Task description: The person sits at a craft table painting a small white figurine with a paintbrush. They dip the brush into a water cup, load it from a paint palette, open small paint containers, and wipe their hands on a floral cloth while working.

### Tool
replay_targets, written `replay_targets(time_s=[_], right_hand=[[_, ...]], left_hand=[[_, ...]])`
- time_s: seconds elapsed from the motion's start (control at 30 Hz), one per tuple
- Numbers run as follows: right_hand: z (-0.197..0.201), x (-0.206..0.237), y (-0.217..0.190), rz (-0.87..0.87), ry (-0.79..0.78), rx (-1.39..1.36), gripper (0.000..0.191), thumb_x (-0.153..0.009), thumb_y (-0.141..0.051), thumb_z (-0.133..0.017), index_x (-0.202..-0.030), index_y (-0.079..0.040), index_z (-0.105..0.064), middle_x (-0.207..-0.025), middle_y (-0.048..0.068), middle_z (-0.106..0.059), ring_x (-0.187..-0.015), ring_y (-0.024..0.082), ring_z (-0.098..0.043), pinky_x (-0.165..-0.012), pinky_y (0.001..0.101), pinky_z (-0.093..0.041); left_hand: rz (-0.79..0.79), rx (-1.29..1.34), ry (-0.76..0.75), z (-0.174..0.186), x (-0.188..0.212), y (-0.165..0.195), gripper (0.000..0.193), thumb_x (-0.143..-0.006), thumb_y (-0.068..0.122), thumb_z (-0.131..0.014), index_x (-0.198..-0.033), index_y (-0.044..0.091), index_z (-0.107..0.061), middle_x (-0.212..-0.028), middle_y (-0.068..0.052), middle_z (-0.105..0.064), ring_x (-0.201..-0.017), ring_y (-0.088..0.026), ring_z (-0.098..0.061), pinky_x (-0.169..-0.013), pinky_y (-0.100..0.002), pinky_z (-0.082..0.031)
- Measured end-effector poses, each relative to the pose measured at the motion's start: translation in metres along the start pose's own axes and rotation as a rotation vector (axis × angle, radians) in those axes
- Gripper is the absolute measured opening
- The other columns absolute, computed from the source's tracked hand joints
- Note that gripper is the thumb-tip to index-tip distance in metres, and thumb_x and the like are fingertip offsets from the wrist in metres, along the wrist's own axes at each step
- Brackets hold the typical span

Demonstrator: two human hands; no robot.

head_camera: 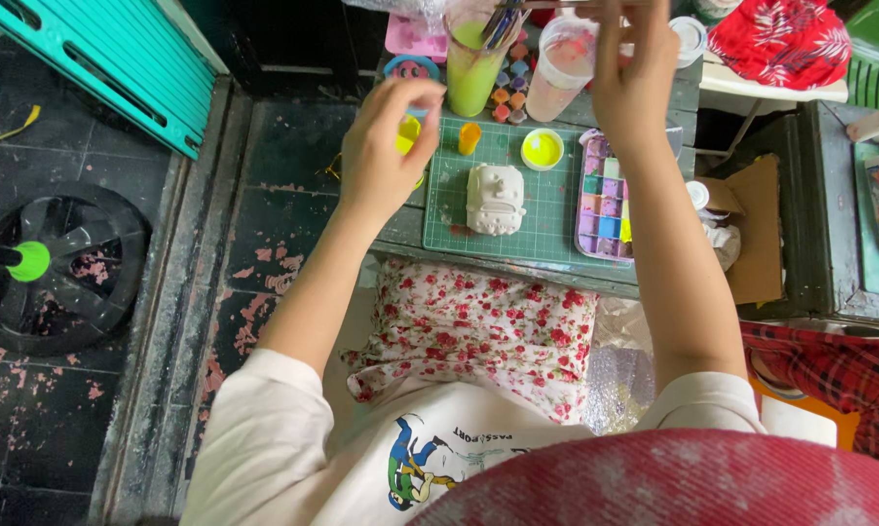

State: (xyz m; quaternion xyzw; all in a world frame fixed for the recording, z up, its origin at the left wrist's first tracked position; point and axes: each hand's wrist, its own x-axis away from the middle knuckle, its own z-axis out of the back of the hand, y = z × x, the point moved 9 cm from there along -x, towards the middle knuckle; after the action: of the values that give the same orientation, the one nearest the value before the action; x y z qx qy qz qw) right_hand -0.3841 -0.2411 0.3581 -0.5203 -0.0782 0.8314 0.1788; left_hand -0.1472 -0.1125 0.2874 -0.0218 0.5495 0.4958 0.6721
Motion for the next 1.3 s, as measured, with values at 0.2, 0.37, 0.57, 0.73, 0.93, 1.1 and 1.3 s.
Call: replay_targets(time_s=[0.2, 0.37, 0.57, 0.73, 0.93, 1.1, 1.3], right_hand=[[-0.056, -0.049, 0.065, -0.03, -0.185, 0.074, 0.024, -0.097, 0.009, -0.071, -0.114, -0.002, -0.058, -0.099, 0.016, -0.076, -0.092, 0.029, -0.077, -0.067, 0.0346, -0.062], [-0.078, -0.037, 0.128, -0.132, -0.308, -0.023, 0.061, -0.082, 0.003, -0.083, -0.129, 0.009, -0.045, -0.099, 0.019, -0.071, -0.088, 0.03, -0.074, -0.075, 0.0348, -0.061], [-0.097, -0.025, 0.159, -0.256, -0.285, -0.142, 0.037, -0.104, 0.008, -0.076, -0.127, -0.001, -0.049, -0.103, 0.014, -0.077, -0.093, 0.023, -0.082, -0.081, 0.0319, -0.065], [-0.102, -0.034, 0.16, -0.346, -0.248, -0.28, 0.051, -0.097, 0.002, -0.074, -0.136, 0.0, -0.041, -0.104, 0.008, -0.075, -0.088, 0.016, -0.078, -0.071, 0.0265, -0.064], [-0.092, -0.052, 0.155, -0.08, -0.196, -0.008, 0.042, -0.092, -0.002, -0.09, -0.118, 0.003, -0.057, -0.1, 0.015, -0.075, -0.09, 0.025, -0.078, -0.076, 0.0338, -0.063], [-0.111, -0.037, 0.187, -0.305, -0.403, 0.245, 0.038, -0.077, -0.016, -0.094, -0.097, 0.003, -0.068, -0.081, 0.016, -0.074, -0.075, 0.03, -0.074, -0.067, 0.0369, -0.058], [-0.129, -0.038, 0.19, -0.356, -0.34, 0.178, 0.011, -0.084, -0.008, -0.082, -0.087, 0.0, -0.076, -0.081, 0.014, -0.076, -0.074, 0.025, -0.077, -0.069, 0.034, -0.061]], left_hand=[[-0.056, -0.41, -0.105, -0.132, -0.122, -0.043, 0.059, -0.075, 0.028, -0.086, -0.122, 0.006, -0.059, -0.107, -0.012, -0.066, -0.1, -0.032, -0.068, -0.075, -0.041, -0.055], [0.153, -0.348, -0.333, -0.201, -0.14, -0.119, 0.037, -0.078, 0.033, -0.087, -0.103, 0.01, -0.072, -0.094, -0.012, -0.073, -0.085, -0.034, -0.073, -0.073, -0.046, -0.056], [0.106, -0.155, -0.315, -0.203, -0.152, -0.141, 0.012, -0.079, 0.019, -0.083, -0.084, 0.009, -0.08, -0.081, -0.015, -0.075, -0.076, -0.034, -0.073, -0.068, -0.043, -0.058], [0.063, -0.156, -0.227, -0.166, -0.168, -0.154, 0.007, -0.085, 0.014, -0.079, -0.087, 0.008, -0.076, -0.08, -0.011, -0.075, -0.074, -0.03, -0.074, -0.066, -0.04, -0.058], [0.031, -0.134, -0.121, -0.129, -0.178, -0.166, 0.013, -0.089, 0.017, -0.079, -0.089, 0.008, -0.07, -0.077, -0.007, -0.075, -0.07, -0.026, -0.074, -0.062, -0.038, -0.057], [-0.049, -0.129, -0.1, -0.126, -0.178, -0.167, 0.012, -0.091, 0.017, -0.078, -0.092, 0.006, -0.072, -0.081, -0.008, -0.076, -0.073, -0.025, -0.075, -0.065, -0.038, -0.058], [-0.041, -0.187, -0.104, -0.123, -0.179, -0.176, 0.02, -0.099, 0.024, -0.077, -0.094, 0.005, -0.076, -0.08, -0.01, -0.076, -0.069, -0.027, -0.073, -0.061, -0.039, -0.056]])
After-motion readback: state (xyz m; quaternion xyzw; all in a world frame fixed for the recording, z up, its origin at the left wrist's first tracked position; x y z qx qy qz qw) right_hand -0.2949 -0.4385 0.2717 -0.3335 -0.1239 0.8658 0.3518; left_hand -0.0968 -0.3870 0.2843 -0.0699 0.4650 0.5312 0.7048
